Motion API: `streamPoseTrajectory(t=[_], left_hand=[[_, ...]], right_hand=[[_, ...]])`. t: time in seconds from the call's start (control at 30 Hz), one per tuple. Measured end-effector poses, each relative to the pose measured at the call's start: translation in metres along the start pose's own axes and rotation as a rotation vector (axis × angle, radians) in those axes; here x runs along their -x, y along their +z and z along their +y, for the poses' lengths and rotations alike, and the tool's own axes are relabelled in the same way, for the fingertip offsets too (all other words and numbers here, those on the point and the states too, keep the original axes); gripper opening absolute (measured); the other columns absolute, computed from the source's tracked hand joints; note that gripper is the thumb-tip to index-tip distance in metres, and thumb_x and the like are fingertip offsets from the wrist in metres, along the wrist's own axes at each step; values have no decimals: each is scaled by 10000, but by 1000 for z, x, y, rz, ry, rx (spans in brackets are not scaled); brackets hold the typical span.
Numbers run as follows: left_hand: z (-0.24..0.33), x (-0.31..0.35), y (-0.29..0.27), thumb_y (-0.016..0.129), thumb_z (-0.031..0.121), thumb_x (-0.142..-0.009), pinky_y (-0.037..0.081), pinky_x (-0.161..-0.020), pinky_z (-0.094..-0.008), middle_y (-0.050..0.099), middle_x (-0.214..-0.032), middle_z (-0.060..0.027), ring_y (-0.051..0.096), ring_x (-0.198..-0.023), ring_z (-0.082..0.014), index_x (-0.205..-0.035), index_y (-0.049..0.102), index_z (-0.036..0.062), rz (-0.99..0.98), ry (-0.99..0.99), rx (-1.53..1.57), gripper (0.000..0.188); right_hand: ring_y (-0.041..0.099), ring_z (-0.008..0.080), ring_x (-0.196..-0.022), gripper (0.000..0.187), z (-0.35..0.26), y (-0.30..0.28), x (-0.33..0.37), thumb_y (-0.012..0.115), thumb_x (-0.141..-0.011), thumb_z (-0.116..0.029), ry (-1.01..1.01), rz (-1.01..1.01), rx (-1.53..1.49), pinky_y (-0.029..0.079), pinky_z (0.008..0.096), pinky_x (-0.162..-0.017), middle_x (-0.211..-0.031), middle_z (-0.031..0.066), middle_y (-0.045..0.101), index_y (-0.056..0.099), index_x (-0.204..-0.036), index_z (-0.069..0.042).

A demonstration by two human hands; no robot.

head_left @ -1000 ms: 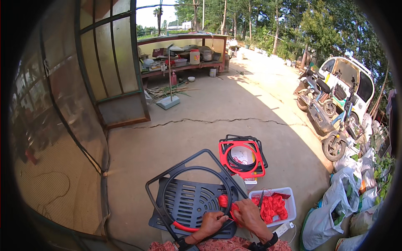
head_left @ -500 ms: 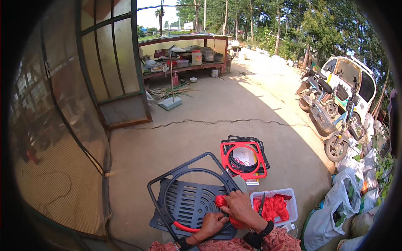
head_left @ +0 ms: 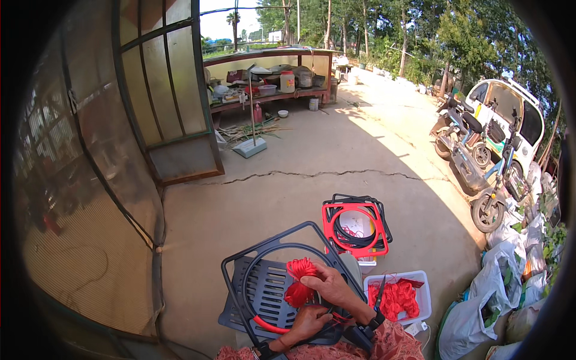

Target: The person threads a red nylon cord through the slots of a black plastic base component.

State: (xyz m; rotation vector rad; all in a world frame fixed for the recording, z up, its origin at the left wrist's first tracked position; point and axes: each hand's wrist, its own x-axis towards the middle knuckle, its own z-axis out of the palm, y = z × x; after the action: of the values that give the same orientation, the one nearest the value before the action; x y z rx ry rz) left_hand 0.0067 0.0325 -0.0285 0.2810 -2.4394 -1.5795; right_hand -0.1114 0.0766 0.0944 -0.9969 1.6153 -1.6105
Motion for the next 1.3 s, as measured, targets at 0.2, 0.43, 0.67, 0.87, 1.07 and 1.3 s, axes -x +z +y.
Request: streamPoseTrajectory(t=[0.2,0.43,0.67,0.87,1.07,1.3], left_hand=[[-19,2,-1,694,169,-829,364,-479,-294,521,-545,1,439,-502,-101,-682,640,17,66,-167,170,218],[1,-17,-19,672,108,-865,279,-464,-220,521,-603,69,385,-546,-10,-751,691,-3,199,-357,438,161],[5,-23,-30,677,108,-841,277,-453,-227,488,-565,68,383,-533,-15,-708,667,-20,278,-386,483,184],[4,-18,-26,674,82,-843,323,-493,-205,571,-640,53,435,-574,-16,-810,716,-29,243,-364,457,123],[7,-12,-19,676,118,-863,322,-510,-204,550,-647,71,419,-598,-11,-798,705,-17,198,-384,404,153],[1,-24,-20,651,132,-865,336,-479,-238,519,-574,50,424,-561,-23,-727,661,-17,269,-272,413,204]], right_hand=[[565,201,-690,393,1,-58,50,479,-957,-416,125,-128,-1028,484,368,-702,-690,53,517,538,-961,-28],[408,127,-404,387,22,-189,221,494,-934,-404,330,375,-768,351,288,-385,-477,18,413,533,-779,-52],[426,115,-406,184,71,-209,326,635,-860,-240,650,897,-479,378,271,-397,-517,0,447,551,-834,-79],[555,138,-502,244,62,-162,244,710,-746,-56,419,856,-363,484,288,-479,-661,30,574,573,-945,-20],[623,132,-761,334,7,-74,119,718,-792,-172,450,266,71,510,294,-703,-842,69,665,616,-1061,-3],[588,111,-782,361,44,-39,95,708,-779,-245,448,8,201,481,291,-751,-867,43,671,647,-1060,-26]])
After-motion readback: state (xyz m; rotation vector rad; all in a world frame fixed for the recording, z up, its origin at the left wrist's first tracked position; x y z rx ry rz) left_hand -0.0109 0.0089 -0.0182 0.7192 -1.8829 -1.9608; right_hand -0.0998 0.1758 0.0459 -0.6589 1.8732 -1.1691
